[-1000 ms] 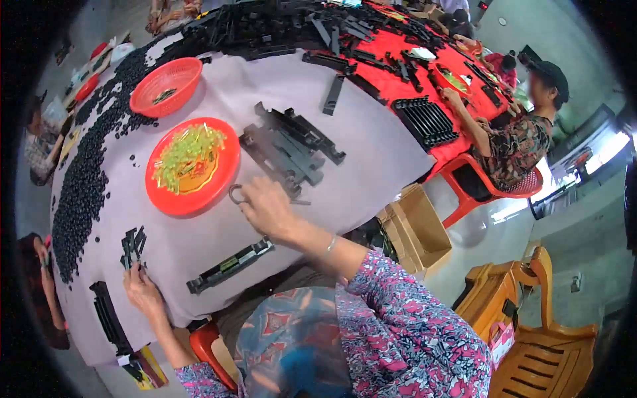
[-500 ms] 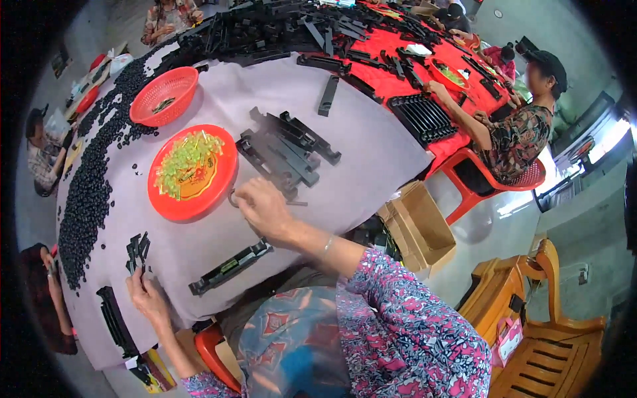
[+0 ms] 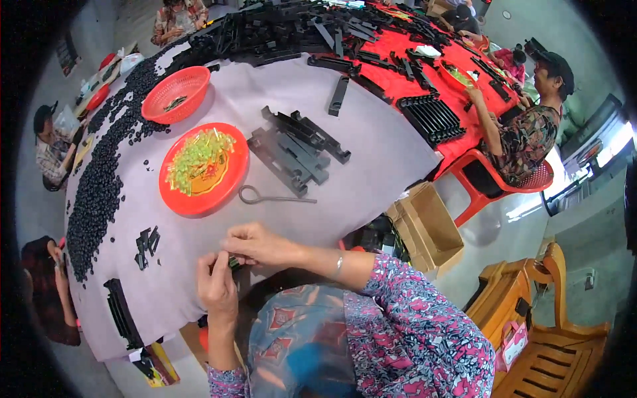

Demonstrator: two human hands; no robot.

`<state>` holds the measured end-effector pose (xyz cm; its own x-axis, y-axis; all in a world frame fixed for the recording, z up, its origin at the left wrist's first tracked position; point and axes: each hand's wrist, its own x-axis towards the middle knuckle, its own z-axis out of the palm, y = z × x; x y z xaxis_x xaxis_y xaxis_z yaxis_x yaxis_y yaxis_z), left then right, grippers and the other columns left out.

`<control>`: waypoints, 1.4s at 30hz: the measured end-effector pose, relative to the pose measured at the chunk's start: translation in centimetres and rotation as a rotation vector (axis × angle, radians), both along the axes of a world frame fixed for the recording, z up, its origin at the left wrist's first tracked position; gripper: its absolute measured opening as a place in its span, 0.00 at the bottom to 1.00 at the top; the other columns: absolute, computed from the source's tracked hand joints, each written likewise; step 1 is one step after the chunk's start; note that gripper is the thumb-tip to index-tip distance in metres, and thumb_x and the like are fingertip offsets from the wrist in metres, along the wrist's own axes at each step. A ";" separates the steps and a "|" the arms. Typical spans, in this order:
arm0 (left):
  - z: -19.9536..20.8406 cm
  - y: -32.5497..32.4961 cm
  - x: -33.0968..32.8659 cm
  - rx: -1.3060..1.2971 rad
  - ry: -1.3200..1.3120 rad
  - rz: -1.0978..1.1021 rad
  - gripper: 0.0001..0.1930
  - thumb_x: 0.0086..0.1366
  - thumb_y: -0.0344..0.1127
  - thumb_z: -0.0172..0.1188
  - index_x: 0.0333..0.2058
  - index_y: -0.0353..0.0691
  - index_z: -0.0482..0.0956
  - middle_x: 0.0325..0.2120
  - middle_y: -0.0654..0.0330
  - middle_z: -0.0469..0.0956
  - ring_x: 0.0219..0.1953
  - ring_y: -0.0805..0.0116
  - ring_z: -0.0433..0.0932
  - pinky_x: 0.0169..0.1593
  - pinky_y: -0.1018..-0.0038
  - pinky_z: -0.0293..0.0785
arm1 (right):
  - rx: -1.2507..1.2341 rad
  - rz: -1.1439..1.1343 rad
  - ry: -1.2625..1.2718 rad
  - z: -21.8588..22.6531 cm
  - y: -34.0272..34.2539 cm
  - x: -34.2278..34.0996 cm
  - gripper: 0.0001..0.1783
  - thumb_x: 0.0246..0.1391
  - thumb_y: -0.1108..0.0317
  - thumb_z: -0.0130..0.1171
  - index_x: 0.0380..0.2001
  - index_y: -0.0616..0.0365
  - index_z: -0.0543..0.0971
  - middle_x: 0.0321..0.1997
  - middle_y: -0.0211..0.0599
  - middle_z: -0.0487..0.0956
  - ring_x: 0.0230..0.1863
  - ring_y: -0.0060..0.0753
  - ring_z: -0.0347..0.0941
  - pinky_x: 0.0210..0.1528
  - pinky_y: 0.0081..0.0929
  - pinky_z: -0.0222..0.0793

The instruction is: The person assembles small plastic parts, metal components, and springs into a plastic housing unit using an assembly tool.

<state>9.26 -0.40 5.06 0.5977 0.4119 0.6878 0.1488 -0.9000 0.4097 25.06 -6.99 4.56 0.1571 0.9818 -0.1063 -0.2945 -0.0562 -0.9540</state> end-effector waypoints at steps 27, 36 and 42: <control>0.2 0.2 -0.1 -0.951 -0.153 -0.120 0.06 0.64 0.24 0.60 0.39 0.32 0.82 0.26 0.67 0.76 0.27 0.80 0.70 0.32 0.82 0.66 | 0.272 -0.218 -0.124 -2.2 -1.0 0.3 0.08 0.62 0.64 0.60 0.37 0.58 0.78 0.29 0.24 0.75 0.32 0.13 0.69 0.33 0.18 0.67; 0.0 0.0 0.0 -0.913 -0.149 -0.115 0.05 0.63 0.23 0.61 0.38 0.32 0.82 0.26 0.68 0.74 0.27 0.81 0.70 0.32 0.83 0.67 | 0.217 -0.238 -0.369 -2.6 -1.0 0.8 0.08 0.58 0.69 0.63 0.37 0.63 0.78 0.32 0.27 0.78 0.36 0.15 0.72 0.38 0.22 0.71; 0.3 -0.2 0.2 -0.907 -0.157 -0.127 0.05 0.63 0.22 0.61 0.38 0.32 0.82 0.27 0.68 0.73 0.28 0.80 0.71 0.33 0.82 0.67 | 0.190 -0.212 -0.269 -2.3 -1.2 0.9 0.08 0.57 0.69 0.63 0.36 0.63 0.78 0.30 0.27 0.77 0.34 0.16 0.71 0.37 0.21 0.70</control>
<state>9.51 -0.62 5.37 0.6024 0.7697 0.2115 -0.0456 -0.2313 0.9718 25.99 -8.21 2.27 0.3558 0.9230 0.1465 -0.0182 0.1636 -0.9864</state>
